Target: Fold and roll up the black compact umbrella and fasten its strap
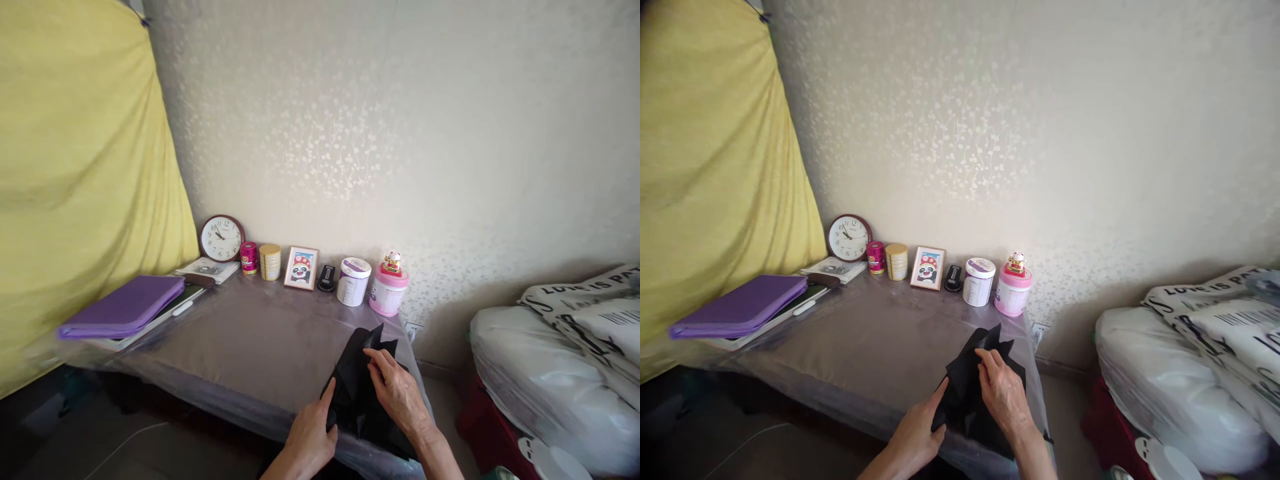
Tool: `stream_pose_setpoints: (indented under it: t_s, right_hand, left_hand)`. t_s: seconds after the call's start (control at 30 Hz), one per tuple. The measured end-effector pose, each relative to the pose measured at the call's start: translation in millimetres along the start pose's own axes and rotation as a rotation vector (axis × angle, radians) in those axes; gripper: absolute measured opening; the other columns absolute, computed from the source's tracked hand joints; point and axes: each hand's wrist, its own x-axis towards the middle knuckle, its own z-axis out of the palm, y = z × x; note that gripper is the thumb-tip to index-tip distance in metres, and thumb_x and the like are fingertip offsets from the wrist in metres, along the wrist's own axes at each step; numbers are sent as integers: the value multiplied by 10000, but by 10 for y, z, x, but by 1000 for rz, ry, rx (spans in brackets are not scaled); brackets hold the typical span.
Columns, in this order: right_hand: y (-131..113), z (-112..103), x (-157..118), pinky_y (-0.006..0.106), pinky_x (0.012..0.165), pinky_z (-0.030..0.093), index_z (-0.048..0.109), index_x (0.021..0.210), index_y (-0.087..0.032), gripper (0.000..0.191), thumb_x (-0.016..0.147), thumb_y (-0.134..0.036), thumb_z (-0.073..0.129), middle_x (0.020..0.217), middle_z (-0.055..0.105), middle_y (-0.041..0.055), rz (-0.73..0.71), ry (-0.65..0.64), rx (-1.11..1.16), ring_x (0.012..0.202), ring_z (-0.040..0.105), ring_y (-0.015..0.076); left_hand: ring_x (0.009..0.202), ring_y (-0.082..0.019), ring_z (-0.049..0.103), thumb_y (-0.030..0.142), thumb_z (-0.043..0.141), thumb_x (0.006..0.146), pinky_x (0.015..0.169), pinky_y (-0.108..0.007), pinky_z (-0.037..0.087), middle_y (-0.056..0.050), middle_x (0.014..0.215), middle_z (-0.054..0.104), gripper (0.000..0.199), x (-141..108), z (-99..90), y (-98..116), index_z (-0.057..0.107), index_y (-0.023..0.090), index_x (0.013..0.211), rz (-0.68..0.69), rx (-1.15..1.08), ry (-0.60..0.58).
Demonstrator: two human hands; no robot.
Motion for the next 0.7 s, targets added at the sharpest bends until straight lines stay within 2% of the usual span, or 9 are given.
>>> stream_pose_setpoints:
  t_s: [0.13, 0.27, 0.37, 0.5, 0.57, 0.7]
  right_hand:
    - [193, 11, -73, 278, 600, 489, 343, 1333, -216, 483, 851, -228, 328, 844, 659, 37, 120, -137, 34, 687, 653, 180]
    - [302, -18, -54, 294, 619, 478, 175, 1415, -202, 606, 825, -191, 312, 799, 658, 37, 129, -107, 33, 658, 649, 190]
    - [302, -12, 9, 285, 628, 473, 249, 1383, -246, 557, 832, -187, 304, 869, 656, 37, 81, -123, 35, 683, 643, 178]
    - [287, 36, 106, 274, 630, 471, 523, 1133, -235, 358, 868, -204, 285, 972, 635, 55, 26, -96, 17, 671, 627, 153]
    - [281, 56, 164, 264, 616, 470, 566, 1049, -224, 323, 881, -209, 290, 955, 634, 58, -3, -48, 8, 663, 620, 147]
    - [202, 119, 325, 238, 621, 465, 585, 1039, -223, 307, 898, -209, 313, 949, 629, 60, -59, 43, -32, 714, 625, 145]
  left_hand:
    - [985, -236, 584, 203, 491, 761, 848, -324, 438, -91, 1094, 596, 766, -44, -9, 57, 104, 253, 1420, 19, 68, 7]
    - [994, -236, 574, 207, 496, 760, 861, -334, 431, -93, 1110, 581, 781, -71, -22, 64, 83, 265, 1420, 42, 67, -6]
    - [1031, -213, 557, 245, 516, 759, 885, -302, 412, -61, 1136, 586, 771, -59, -37, 2, 113, 291, 1415, 67, -29, -32]
    - [1036, -193, 556, 250, 508, 762, 885, -272, 406, -35, 1152, 591, 755, -46, -29, -44, 128, 298, 1412, 69, -83, -32]
    - [1026, -196, 560, 243, 496, 766, 886, -275, 406, -42, 1134, 598, 750, -58, -13, -21, 123, 281, 1416, 53, -52, -22]
    - [1026, -202, 558, 214, 476, 769, 897, -273, 400, -68, 1168, 566, 747, -112, 27, 61, 113, 254, 1420, 59, 47, -13]
